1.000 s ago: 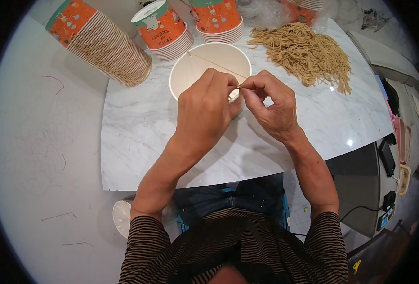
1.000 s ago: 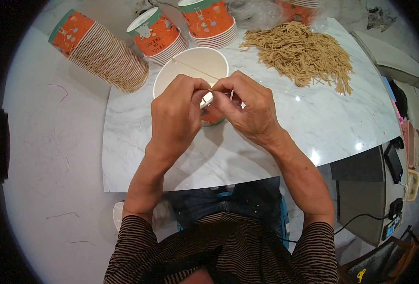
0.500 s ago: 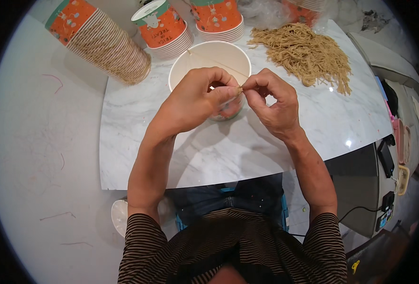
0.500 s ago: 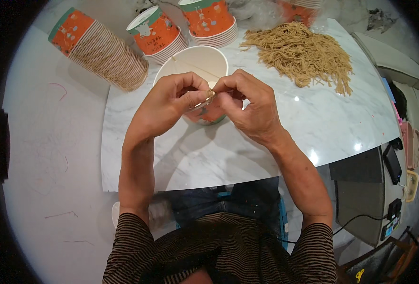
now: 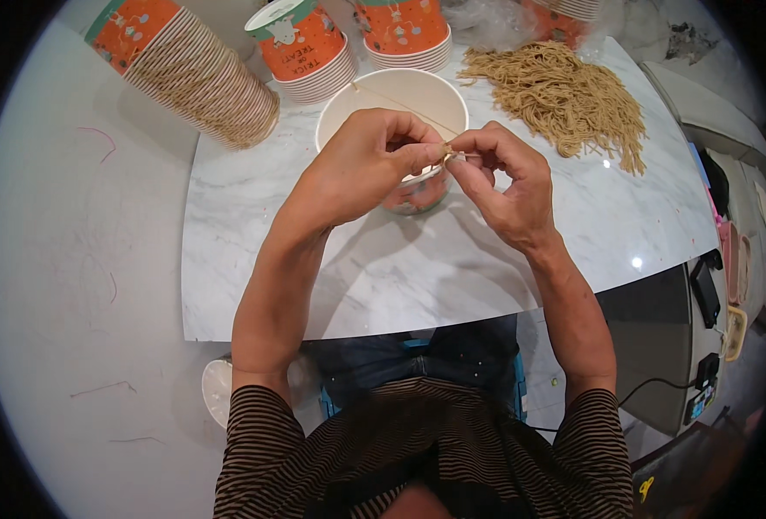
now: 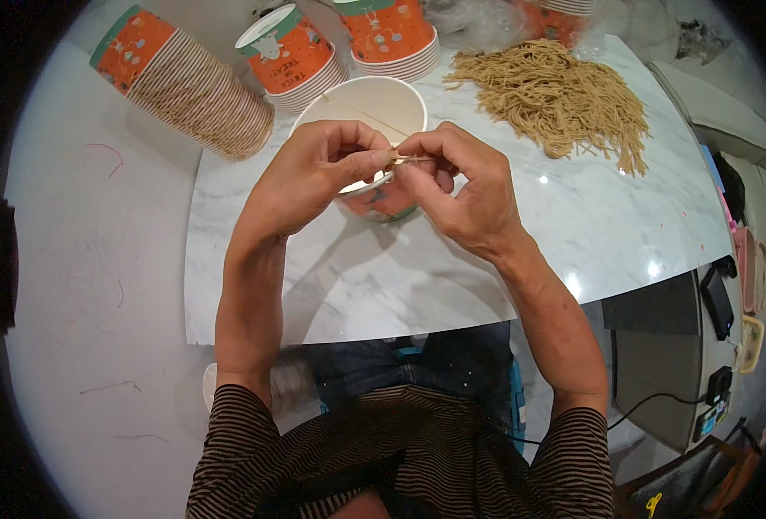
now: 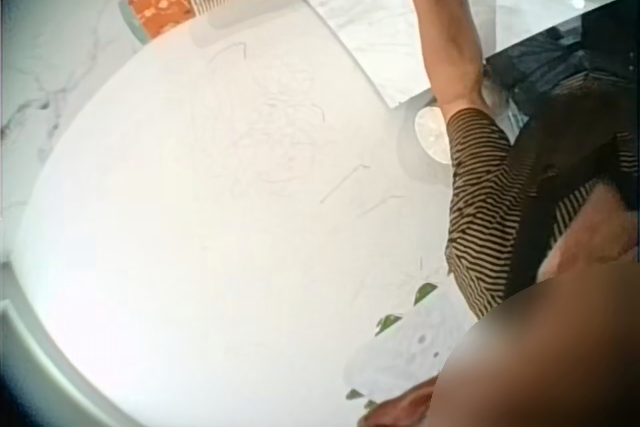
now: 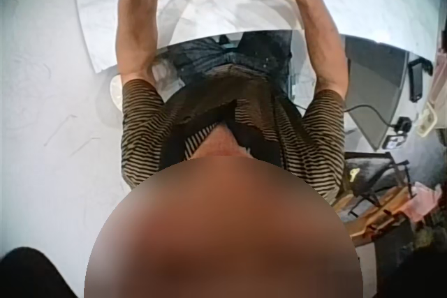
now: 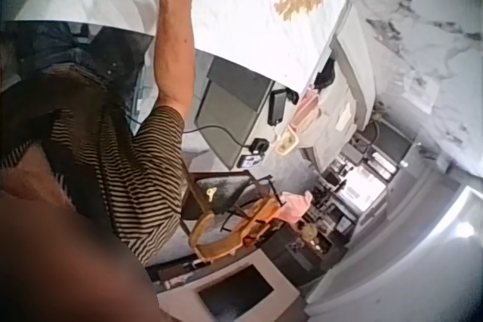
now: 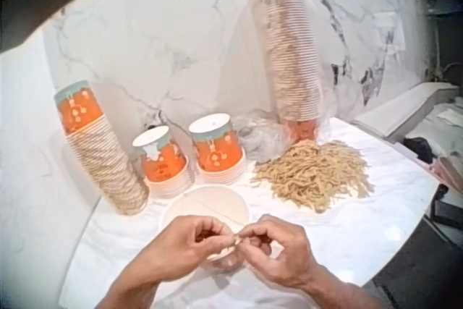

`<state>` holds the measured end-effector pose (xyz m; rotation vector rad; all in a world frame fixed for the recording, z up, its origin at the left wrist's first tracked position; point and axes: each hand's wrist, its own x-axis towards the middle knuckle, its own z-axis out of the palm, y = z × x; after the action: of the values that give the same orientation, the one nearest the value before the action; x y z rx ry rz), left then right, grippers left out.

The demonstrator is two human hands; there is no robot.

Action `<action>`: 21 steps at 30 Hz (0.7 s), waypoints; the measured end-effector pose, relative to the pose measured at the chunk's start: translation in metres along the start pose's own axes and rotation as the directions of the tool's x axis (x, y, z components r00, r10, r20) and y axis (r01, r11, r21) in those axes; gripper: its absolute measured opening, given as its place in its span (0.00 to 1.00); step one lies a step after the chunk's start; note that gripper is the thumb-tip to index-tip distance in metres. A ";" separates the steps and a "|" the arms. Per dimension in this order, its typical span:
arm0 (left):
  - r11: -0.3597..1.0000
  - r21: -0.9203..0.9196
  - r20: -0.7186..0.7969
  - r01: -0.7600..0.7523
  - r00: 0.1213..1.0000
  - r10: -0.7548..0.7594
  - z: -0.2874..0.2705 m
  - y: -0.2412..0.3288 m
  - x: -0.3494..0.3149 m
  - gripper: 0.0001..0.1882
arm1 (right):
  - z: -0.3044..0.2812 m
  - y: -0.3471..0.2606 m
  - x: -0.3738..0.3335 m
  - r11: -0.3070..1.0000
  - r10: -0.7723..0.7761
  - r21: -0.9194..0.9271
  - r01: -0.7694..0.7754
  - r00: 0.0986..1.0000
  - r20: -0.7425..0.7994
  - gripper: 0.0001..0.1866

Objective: Preparing and organizing printed paper cups by securing them with strings or rubber bands on a workshop table.

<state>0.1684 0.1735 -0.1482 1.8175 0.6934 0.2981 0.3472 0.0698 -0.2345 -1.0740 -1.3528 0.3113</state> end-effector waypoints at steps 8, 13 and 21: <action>0.999 -0.005 0.035 -0.045 0.998 0.046 -0.005 -0.006 0.003 0.11 | 0.001 0.000 -0.001 0.999 -0.044 0.013 0.045 0.998 -0.047 0.12; 0.999 -0.046 0.079 -0.020 0.997 0.024 -0.006 -0.006 0.004 0.10 | -0.002 0.001 0.000 0.983 -0.163 -0.088 0.161 0.986 -0.018 0.14; 1.000 -0.009 0.076 -0.022 0.997 0.023 -0.006 -0.005 0.004 0.09 | 0.000 0.004 -0.002 0.998 -0.069 -0.014 0.069 0.996 -0.051 0.09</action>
<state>0.1675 0.1816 -0.1511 1.8206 0.6184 0.2451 0.3485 0.0703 -0.2389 -1.0369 -1.3440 0.2230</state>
